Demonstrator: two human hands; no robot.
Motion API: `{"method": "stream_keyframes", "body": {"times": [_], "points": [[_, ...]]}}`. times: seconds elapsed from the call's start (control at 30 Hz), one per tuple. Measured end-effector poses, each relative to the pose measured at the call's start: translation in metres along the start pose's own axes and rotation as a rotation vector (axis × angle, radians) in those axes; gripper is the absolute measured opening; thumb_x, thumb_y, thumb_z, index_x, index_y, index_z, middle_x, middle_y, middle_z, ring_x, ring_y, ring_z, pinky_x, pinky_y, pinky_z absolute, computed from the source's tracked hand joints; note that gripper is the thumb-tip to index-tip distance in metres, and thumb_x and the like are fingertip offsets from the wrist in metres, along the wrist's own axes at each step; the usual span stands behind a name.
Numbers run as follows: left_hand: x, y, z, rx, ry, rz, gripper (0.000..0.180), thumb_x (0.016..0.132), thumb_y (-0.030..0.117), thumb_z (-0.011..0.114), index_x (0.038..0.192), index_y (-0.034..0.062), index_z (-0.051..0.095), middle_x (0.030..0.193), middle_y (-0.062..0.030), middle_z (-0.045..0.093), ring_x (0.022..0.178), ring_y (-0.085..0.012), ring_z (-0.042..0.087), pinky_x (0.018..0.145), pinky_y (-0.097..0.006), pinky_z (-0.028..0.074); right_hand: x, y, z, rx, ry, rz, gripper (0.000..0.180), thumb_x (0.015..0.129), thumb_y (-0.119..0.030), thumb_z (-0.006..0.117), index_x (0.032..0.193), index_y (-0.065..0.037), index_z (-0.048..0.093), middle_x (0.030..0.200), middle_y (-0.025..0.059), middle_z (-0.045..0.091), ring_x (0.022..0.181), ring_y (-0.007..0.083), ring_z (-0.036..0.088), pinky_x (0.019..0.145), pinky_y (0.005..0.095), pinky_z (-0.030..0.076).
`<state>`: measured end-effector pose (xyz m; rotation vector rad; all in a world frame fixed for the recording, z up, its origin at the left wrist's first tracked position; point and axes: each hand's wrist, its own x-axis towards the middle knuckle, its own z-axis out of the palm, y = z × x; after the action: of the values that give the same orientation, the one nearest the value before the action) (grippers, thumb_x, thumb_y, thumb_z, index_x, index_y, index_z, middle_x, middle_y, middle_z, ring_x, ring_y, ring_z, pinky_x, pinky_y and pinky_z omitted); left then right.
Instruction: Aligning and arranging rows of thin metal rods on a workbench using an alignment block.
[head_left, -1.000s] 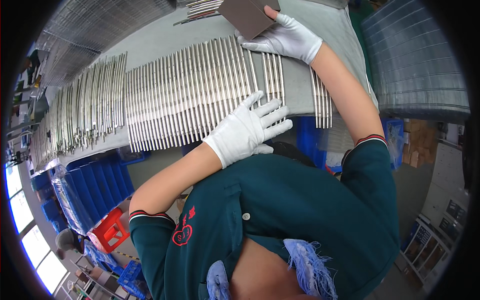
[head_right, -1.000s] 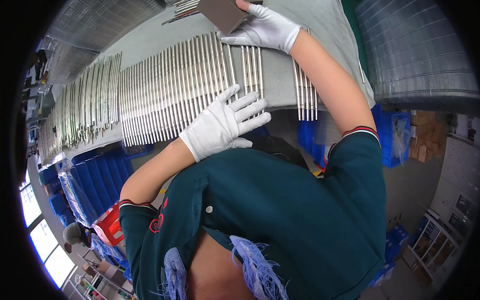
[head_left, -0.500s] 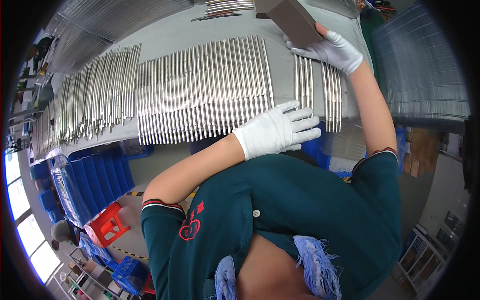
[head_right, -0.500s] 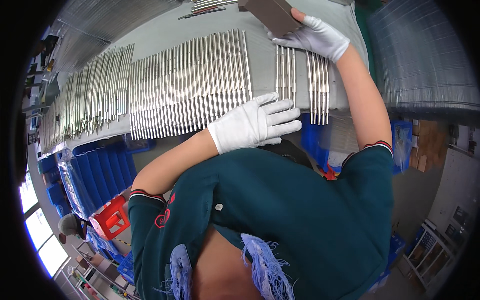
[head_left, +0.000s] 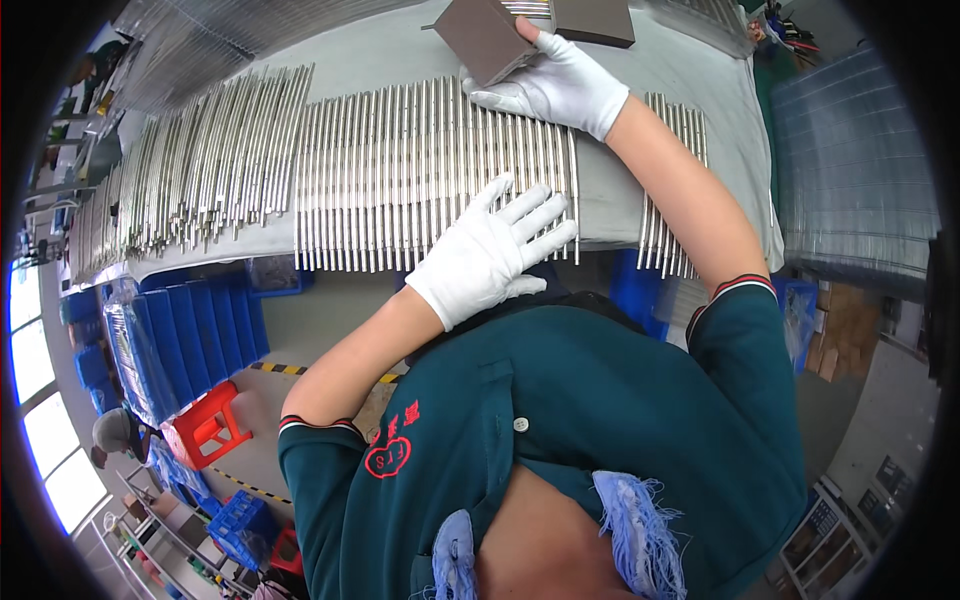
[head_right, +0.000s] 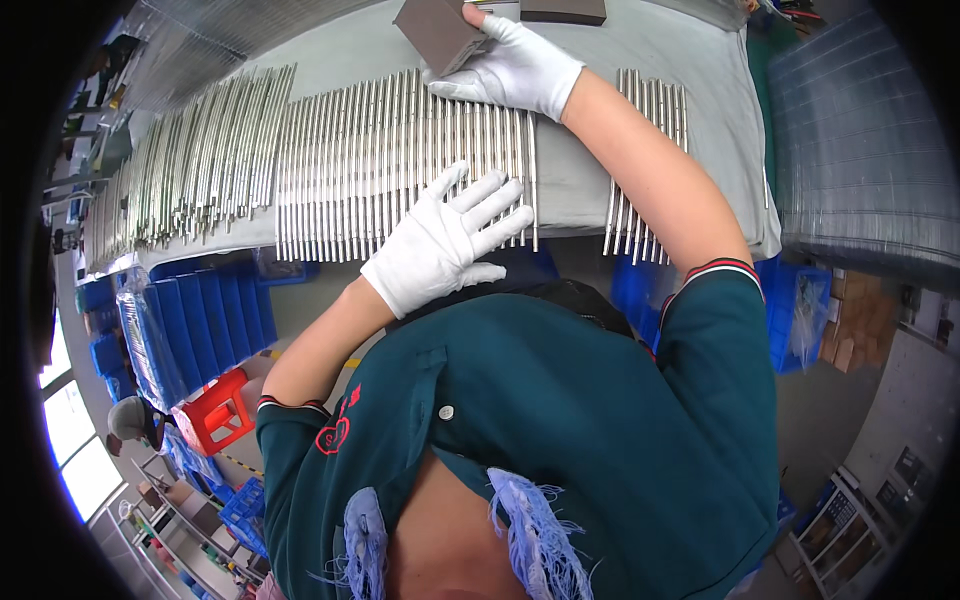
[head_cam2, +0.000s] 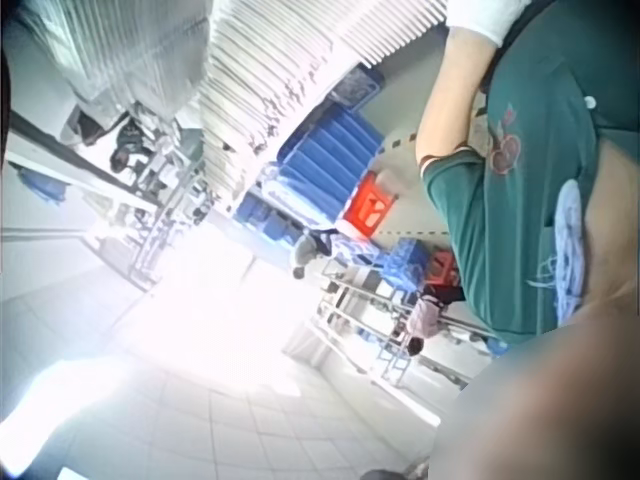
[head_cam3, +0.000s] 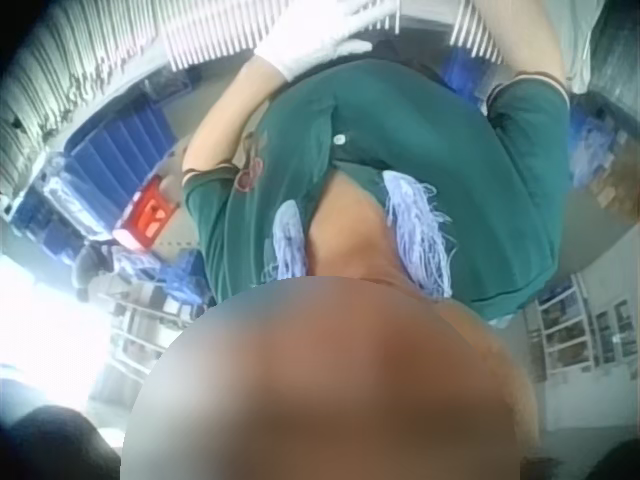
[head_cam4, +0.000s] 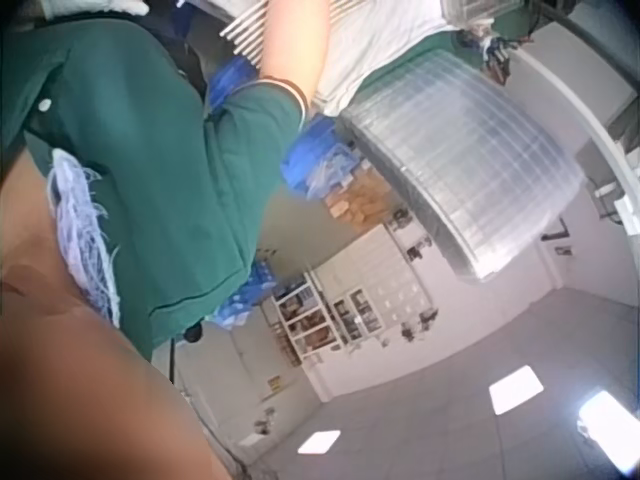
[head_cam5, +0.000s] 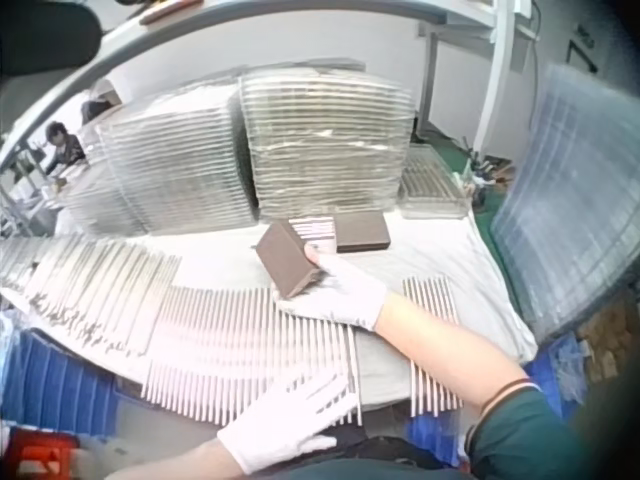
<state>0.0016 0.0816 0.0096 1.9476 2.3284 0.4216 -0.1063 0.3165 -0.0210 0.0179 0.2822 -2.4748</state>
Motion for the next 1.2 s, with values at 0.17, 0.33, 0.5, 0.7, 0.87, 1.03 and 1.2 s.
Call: {"method": "stream_keyframes", "body": {"times": [0.17,0.33,0.5,0.7,0.87,1.03,1.2], "points": [[0.012,0.003,0.005,-0.009,-0.044,0.062,0.072,0.081,0.045,0.070,0.143,0.0156,0.046,0.147,-0.0107,0.046,0.138,-0.0302,0.041,0.118,-0.052,0.024,-0.017,-0.008,-0.002,-0.093,0.015,-0.003,0.075,0.091,-0.029,0.071,0.144,0.003,0.029,0.136,0.0276,0.040,0.129,0.0433,0.045,0.112,0.0547,0.041],[0.036,0.012,0.016,-0.032,-0.054,0.175,0.068,0.083,0.045,0.068,0.143,0.0197,0.046,0.148,-0.0085,0.044,0.140,-0.0295,0.039,0.119,-0.051,0.022,-0.053,-0.021,-0.003,-0.174,0.124,-0.063,0.080,0.091,-0.035,0.069,0.147,0.004,0.026,0.138,0.0290,0.039,0.130,0.0445,0.045,0.110,0.0527,0.044],[0.044,0.018,0.023,-0.062,-0.044,0.222,0.067,0.084,0.044,0.067,0.143,0.0206,0.045,0.150,-0.0074,0.043,0.141,-0.0297,0.037,0.119,-0.052,0.021,-0.069,-0.029,-0.002,-0.307,0.113,-0.065,0.081,0.092,-0.037,0.068,0.147,0.004,0.025,0.138,0.0290,0.039,0.128,0.0433,0.048,0.110,0.0513,0.044],[0.021,0.011,0.008,-0.073,-0.086,0.163,0.068,0.083,0.043,0.068,0.142,0.0186,0.047,0.148,-0.0090,0.045,0.140,-0.0322,0.038,0.118,-0.053,0.022,-0.043,-0.018,-0.006,-0.150,0.066,-0.055,0.076,0.091,-0.033,0.070,0.145,0.002,0.029,0.136,0.0234,0.041,0.130,0.0407,0.046,0.109,0.0539,0.045],[0.001,0.008,-0.001,-0.032,-0.083,0.082,0.070,0.079,0.041,0.073,0.140,0.0164,0.049,0.146,-0.0094,0.046,0.139,-0.0301,0.040,0.118,-0.052,0.025,-0.013,-0.011,-0.006,-0.133,-0.048,0.021,0.068,0.092,-0.031,0.068,0.142,0.001,0.034,0.132,0.0214,0.043,0.127,0.0391,0.048,0.106,0.0536,0.048],[0.005,0.013,0.000,-0.053,-0.076,0.093,0.072,0.079,0.037,0.073,0.142,0.0162,0.046,0.146,-0.0099,0.046,0.139,-0.0332,0.038,0.118,-0.049,0.027,-0.021,-0.013,-0.008,-0.249,-0.009,-0.029,0.072,0.092,-0.036,0.068,0.143,0.003,0.034,0.137,0.0237,0.043,0.125,0.0375,0.051,0.106,0.0482,0.049],[0.034,0.024,0.024,-0.178,0.025,0.244,0.065,0.084,0.033,0.068,0.143,0.0179,0.045,0.149,-0.0118,0.043,0.139,-0.0353,0.038,0.117,-0.050,0.029,-0.068,-0.030,-0.006,-0.265,0.066,-0.052,0.081,0.092,-0.037,0.068,0.148,0.004,0.025,0.141,0.0264,0.039,0.131,0.0389,0.047,0.112,0.0488,0.043]]}}
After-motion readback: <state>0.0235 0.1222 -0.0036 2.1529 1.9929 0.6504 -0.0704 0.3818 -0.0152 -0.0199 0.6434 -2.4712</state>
